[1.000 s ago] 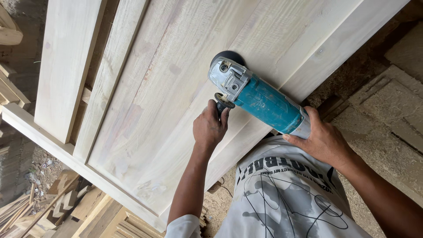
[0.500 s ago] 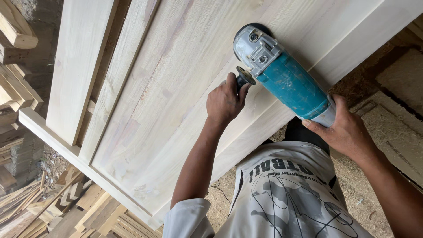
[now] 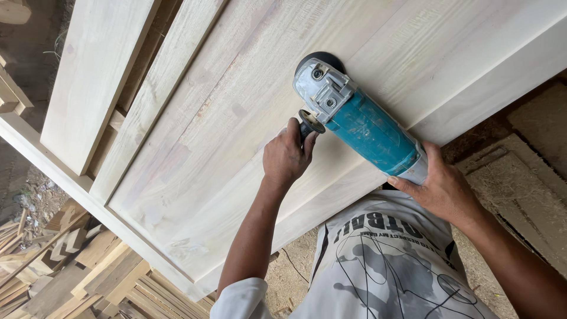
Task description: The person sands a large wooden door panel using a power sander, moving the tool across the grain of the wood.
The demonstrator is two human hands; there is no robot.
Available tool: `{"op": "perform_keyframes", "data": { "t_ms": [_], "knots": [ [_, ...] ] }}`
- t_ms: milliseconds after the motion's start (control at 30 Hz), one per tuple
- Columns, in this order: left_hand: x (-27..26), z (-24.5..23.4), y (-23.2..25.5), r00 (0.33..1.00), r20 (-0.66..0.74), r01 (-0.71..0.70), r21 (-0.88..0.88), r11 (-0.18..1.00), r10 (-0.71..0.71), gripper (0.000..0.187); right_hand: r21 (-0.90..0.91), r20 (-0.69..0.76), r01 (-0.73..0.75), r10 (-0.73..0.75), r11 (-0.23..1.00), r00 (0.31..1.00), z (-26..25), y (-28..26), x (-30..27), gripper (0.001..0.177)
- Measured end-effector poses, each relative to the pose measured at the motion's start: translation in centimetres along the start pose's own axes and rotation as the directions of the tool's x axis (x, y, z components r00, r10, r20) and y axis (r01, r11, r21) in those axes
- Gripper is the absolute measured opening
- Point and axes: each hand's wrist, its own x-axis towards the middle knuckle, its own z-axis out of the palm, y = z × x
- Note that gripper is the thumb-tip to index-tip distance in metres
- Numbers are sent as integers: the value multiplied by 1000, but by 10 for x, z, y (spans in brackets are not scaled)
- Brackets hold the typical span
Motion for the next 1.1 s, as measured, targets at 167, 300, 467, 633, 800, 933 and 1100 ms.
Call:
{"op": "perform_keyframes", "data": {
  "t_ms": [167,300,467,633,800,933,1100],
  "knots": [
    [-50,-2,-51,998,-30,63,-19,998,-63,39,-49,96,-17,22,999,995,45,-28,-12,107],
    [-95,-4,-94,989,-19,144,-58,988,-146,39,-92,183,-33,49,995,982,85,-52,-24,107],
    [-136,-6,-134,978,-13,205,-75,976,-206,37,-138,217,-62,92,988,972,125,-77,-38,106],
    [-144,-2,-136,981,-28,187,-95,978,-191,37,-145,173,-29,55,989,983,131,-76,-44,106],
    [-123,2,-108,979,37,202,-60,978,-200,38,-137,195,-100,126,985,973,109,-59,-41,108],
    [-89,7,-66,985,53,165,-39,986,-163,38,-63,163,-107,116,992,980,71,-30,-33,108],
    [-50,18,-7,994,8,111,-7,994,-111,37,-113,126,-79,93,990,988,15,4,-19,111]
  ]
}}
